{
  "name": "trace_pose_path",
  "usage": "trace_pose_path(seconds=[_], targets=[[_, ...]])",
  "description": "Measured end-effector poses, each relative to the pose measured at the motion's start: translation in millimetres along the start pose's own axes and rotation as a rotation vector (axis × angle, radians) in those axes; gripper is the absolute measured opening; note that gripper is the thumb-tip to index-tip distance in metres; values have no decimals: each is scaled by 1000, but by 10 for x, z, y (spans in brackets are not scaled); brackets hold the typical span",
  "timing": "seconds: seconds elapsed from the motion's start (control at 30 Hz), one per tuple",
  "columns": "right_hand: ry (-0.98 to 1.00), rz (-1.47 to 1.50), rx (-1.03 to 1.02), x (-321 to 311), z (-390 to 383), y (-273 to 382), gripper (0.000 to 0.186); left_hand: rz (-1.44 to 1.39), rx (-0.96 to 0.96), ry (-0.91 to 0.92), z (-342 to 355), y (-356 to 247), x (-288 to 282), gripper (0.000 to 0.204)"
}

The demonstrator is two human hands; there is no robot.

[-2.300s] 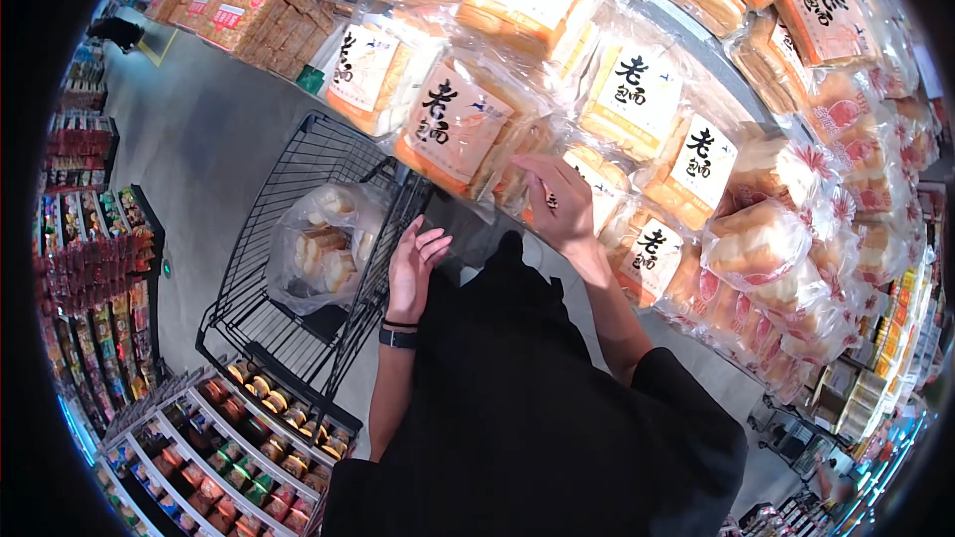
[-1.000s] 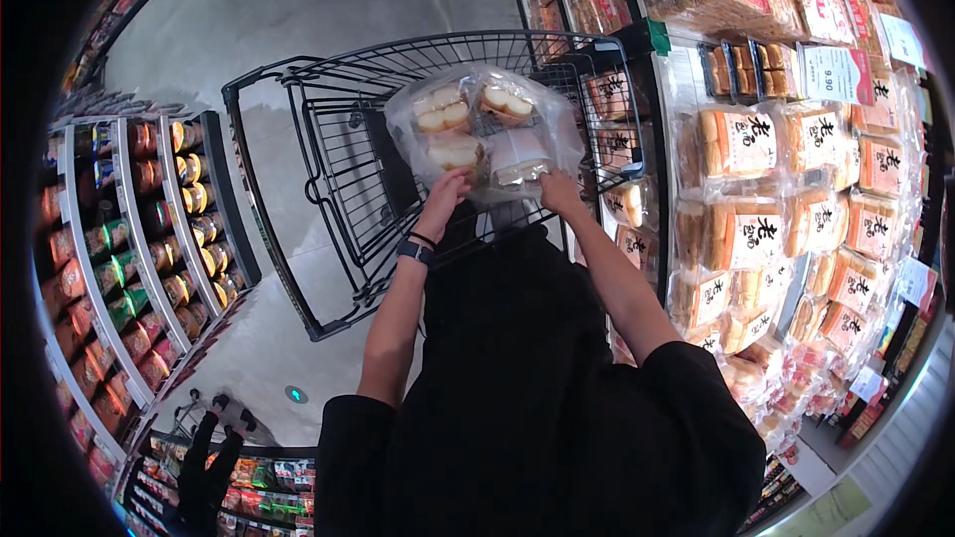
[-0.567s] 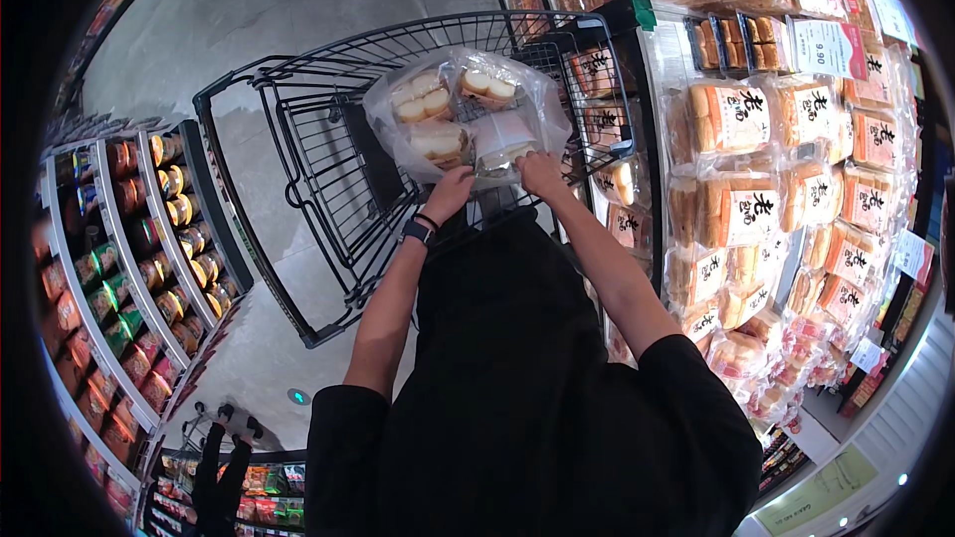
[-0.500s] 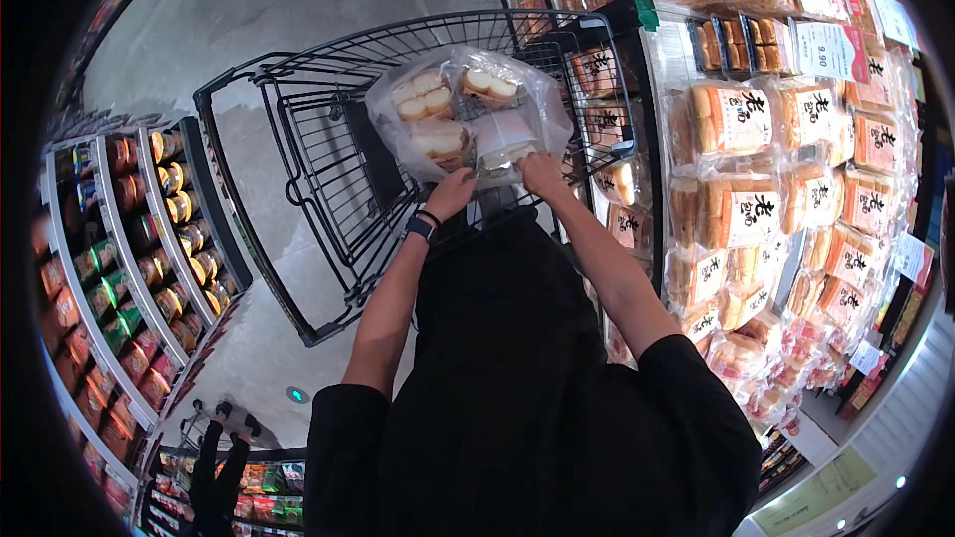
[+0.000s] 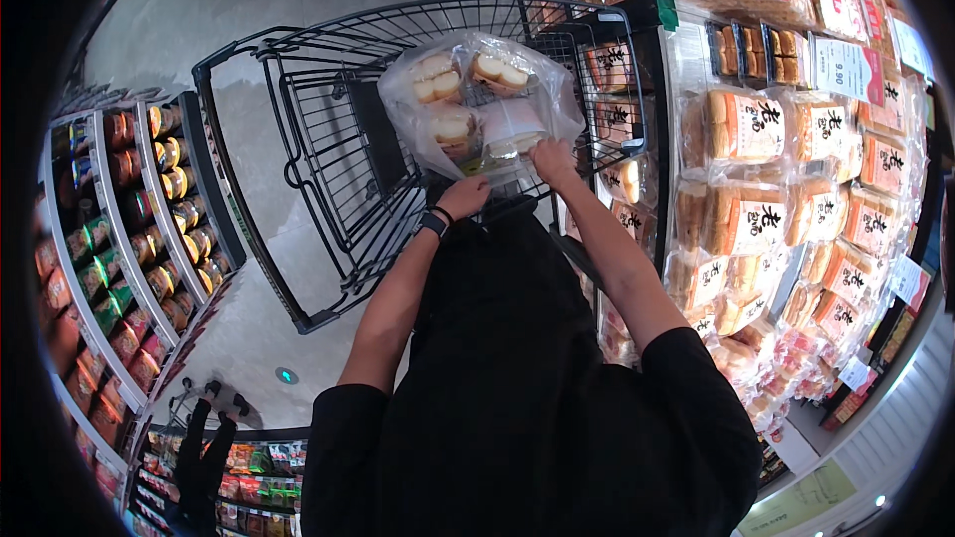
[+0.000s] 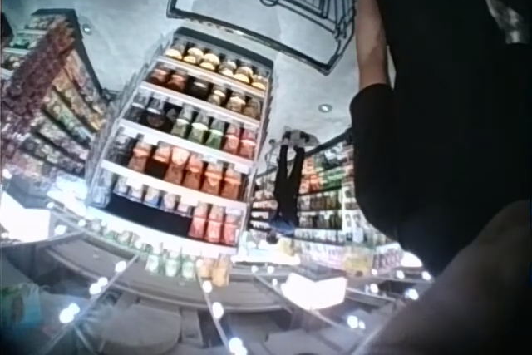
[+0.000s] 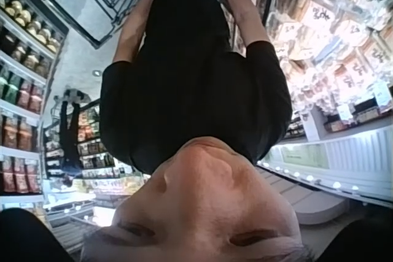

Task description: Selecting bags of bread from a supermarket shelf and placing them into a shopping cart.

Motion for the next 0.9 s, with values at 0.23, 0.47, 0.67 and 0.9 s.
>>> trace_pose_path(seconds=[0.23, 0.47, 0.67, 0.9], targets=[[-275, 67, -101, -227, -94, -233, 14, 108, 56, 2, 85, -37, 6, 41], [-616, 202, -271, -739, -480, -376, 8, 237, 84, -1, 175, -54, 68, 37], [-707, 479, -216, -1002, -916, -411, 14, 384, 67, -31, 91, -166, 52, 37], [-612, 636, -130, -1111, -841, -438, 15, 382, 237, -241, 99, -643, 180, 45]])
Point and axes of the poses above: each hand's wrist, its own z-axis towards the middle knuckle, its own x-axis out of the palm, y = z × x, the point moved 2 cm from there along z, towards the middle knuckle, and after that the axes turned 13 degrees about y, right-handed, at the moved point
